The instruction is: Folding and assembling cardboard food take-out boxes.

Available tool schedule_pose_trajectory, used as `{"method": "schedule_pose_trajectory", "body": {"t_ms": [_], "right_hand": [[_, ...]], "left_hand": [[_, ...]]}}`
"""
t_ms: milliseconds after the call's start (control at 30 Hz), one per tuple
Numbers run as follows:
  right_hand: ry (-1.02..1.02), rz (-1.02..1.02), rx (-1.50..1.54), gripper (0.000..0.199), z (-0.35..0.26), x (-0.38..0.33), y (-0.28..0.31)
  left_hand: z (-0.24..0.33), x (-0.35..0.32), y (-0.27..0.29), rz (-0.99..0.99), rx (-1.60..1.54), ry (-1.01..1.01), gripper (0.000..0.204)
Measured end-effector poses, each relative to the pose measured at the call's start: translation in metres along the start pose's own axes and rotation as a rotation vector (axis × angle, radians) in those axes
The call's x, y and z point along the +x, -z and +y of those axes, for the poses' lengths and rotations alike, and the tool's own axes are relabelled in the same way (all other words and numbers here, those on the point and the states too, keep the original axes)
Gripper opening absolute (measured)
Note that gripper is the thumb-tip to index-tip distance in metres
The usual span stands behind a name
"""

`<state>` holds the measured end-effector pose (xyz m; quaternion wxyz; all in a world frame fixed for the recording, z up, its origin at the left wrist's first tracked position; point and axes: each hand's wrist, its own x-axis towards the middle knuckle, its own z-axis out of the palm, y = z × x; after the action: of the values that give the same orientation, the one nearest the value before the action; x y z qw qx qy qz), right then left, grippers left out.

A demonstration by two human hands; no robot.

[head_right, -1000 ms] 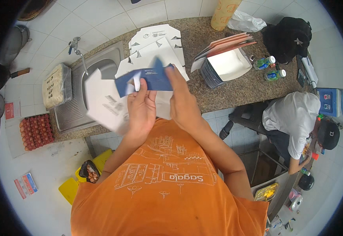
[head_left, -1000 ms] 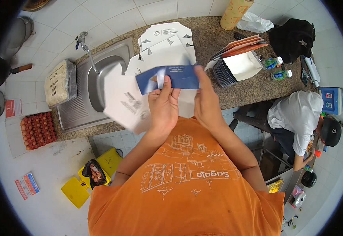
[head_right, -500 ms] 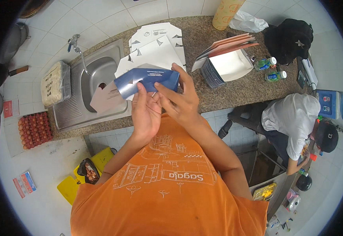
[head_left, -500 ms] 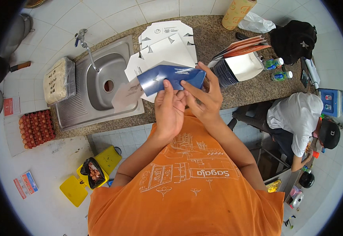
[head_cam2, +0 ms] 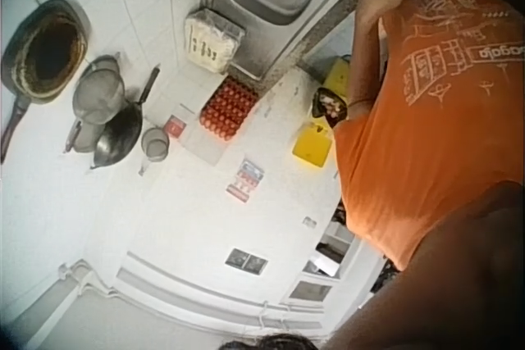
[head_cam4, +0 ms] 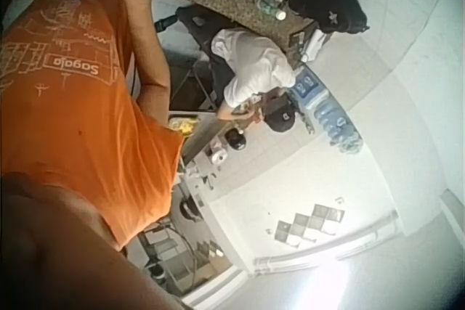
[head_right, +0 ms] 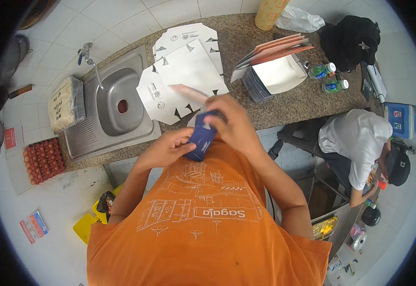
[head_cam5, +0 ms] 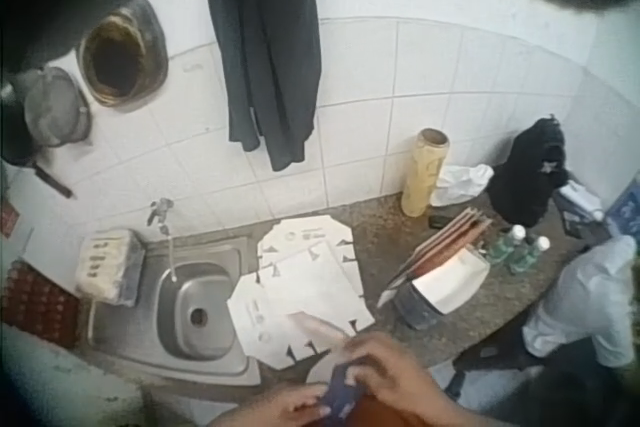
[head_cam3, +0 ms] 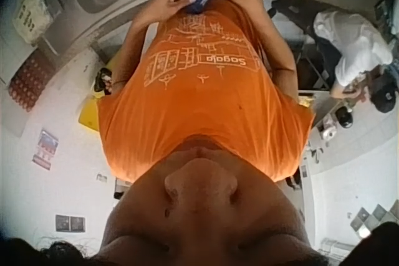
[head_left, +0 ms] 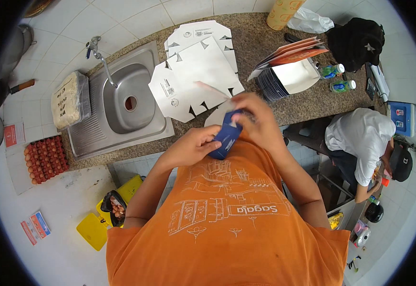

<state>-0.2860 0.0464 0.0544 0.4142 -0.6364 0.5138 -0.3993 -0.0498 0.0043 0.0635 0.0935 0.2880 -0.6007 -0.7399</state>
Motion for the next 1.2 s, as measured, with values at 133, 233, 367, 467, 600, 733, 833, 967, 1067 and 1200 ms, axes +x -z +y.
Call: {"method": "schedule_pose_trajectory", "body": {"t_ms": [133, 233, 367, 467, 600, 733, 833, 967, 1067, 1200], "right_hand": [[-0.111, 0.513, 0.689, 0.023, 0.011, -0.003, -0.01], [0.204, -0.071, -0.106, 0.02, -0.01, -0.009, -0.005], [0.11, 0.188, -0.168, 0.022, -0.014, -0.014, -0.009], [0.124, 0.117, -0.184, 0.023, -0.02, -0.02, -0.005], [0.062, -0.162, -0.094, 0.029, -0.012, -0.034, 0.006], [0.053, -0.021, -0.583, 0.061, -0.064, -0.045, 0.012], [0.048, 0.157, -0.515, 0.073, -0.056, -0.068, 0.04], [0.048, 0.698, 0.048, 0.077, -0.037, -0.111, 0.067], [0.072, 0.694, 0.096, 0.076, -0.03, -0.124, 0.077], [-0.109, 0.72, -0.049, 0.067, -0.033, -0.131, 0.092]], "left_hand": [[-0.01, 0.003, 0.006, 0.024, -0.351, 0.215, 0.036], [-0.019, 0.003, -0.004, -0.034, -0.382, 0.088, 0.031], [-0.006, 0.001, -0.005, -0.072, -0.385, 0.102, 0.037], [-0.003, -0.001, 0.0, -0.146, -0.43, 0.109, 0.059], [-0.007, 0.006, -0.016, -0.174, -0.257, 0.048, 0.082], [0.021, 0.014, -0.051, 0.1, -0.215, 0.002, 0.08], [0.043, 0.018, -0.063, 0.076, 0.263, -0.334, 0.096], [-0.005, 0.059, -0.049, 0.523, 0.132, -0.644, 0.098], [0.025, 0.077, -0.077, 0.102, -0.313, -0.52, 0.107], [0.031, 0.121, -0.088, 0.234, 0.649, -0.887, 0.111]]}}
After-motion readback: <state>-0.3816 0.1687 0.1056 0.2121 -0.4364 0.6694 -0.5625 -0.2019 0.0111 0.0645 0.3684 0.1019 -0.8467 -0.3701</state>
